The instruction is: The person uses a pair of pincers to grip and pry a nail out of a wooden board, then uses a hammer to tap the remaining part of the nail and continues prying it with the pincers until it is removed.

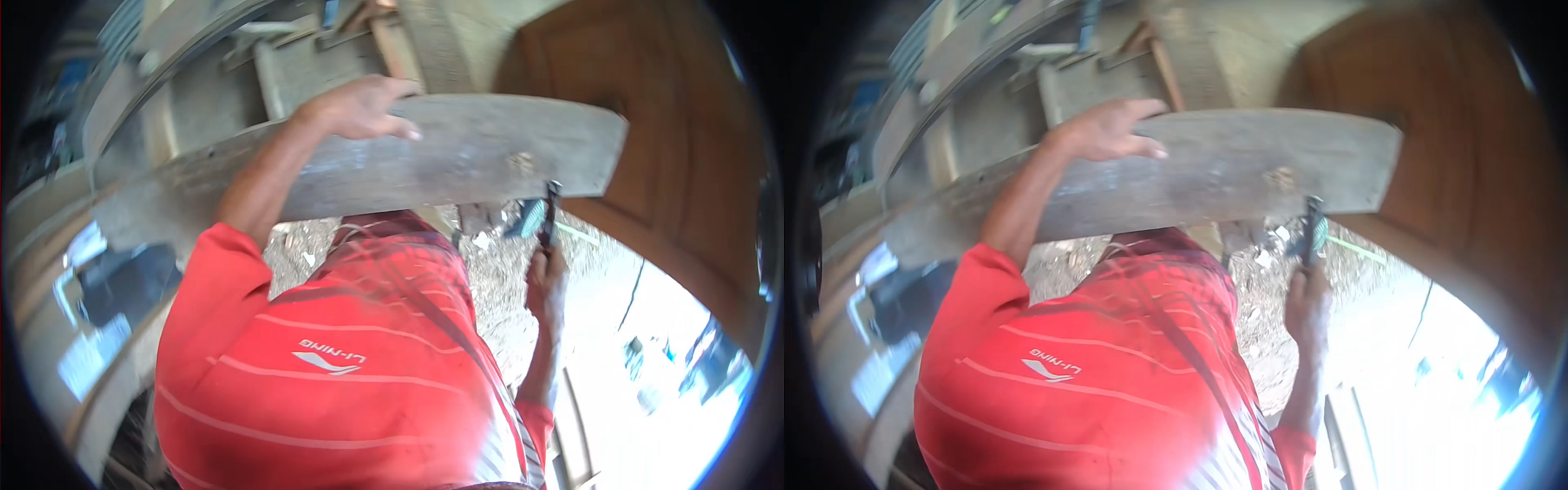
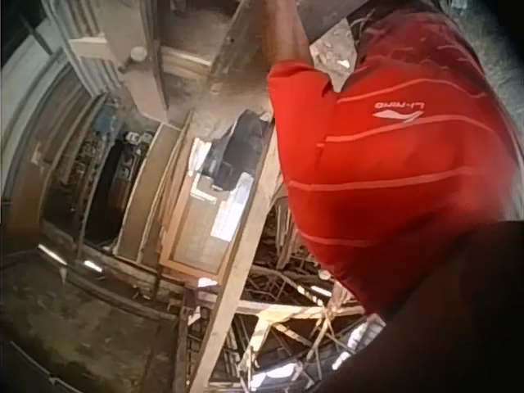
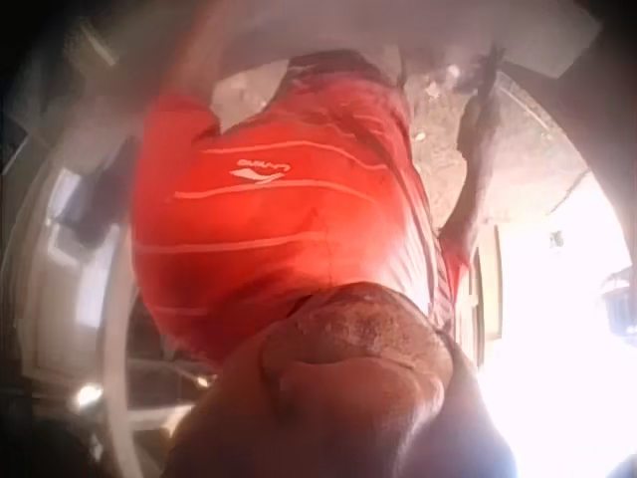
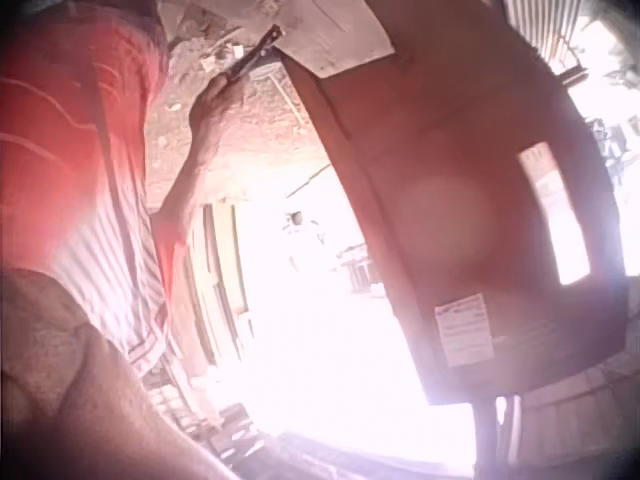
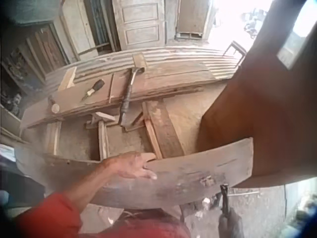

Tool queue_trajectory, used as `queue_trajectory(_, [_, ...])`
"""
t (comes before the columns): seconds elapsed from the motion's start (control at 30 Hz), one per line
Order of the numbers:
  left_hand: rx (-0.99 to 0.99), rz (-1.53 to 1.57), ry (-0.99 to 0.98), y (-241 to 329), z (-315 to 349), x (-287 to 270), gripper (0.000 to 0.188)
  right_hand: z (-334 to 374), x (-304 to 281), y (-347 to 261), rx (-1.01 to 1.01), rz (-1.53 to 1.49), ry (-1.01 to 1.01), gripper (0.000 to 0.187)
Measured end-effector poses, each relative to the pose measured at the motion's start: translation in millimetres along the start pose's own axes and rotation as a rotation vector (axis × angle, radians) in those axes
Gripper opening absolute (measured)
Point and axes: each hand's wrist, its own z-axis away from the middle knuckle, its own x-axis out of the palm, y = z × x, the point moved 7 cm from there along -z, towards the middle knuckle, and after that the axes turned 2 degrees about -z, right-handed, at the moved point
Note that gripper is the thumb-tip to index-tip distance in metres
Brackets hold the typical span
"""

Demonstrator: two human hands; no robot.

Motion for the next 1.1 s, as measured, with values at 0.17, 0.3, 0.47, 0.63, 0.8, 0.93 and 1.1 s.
queue_trajectory(0.17, [-0.160, 0.106, -0.190, -29, -25, 29, 0.066, 30, 28, -18, -0.152, -0.250, 0.051, 0.017])
queue_trajectory(0.3, [-0.127, 0.035, 0.039, -23, -26, 24, 0.057, 33, 63, -19, -0.398, -0.286, 0.134, 0.016])
queue_trajectory(0.47, [-0.094, 0.202, 0.623, -13, 15, -40, 0.029, 20, 98, -17, -0.360, -0.306, 0.111, 0.014])
queue_trajectory(0.63, [-0.157, 0.144, 1.148, -79, 55, -124, 0.018, 27, 110, -19, -0.143, -0.217, 0.100, 0.014])
queue_trajectory(0.8, [-0.219, -0.115, 1.156, -129, 35, -184, 0.022, 37, 116, -20, -0.074, -0.341, 0.173, 0.016])
queue_trajectory(0.93, [-0.231, -0.355, 1.217, -153, 31, -231, 0.035, 47, 110, -29, 0.027, -0.201, 0.138, 0.022])
queue_trajectory(1.1, [-0.243, -0.342, 1.177, -199, -1, -219, 0.039, 43, 112, -15, -0.023, -0.254, 0.166, 0.029])
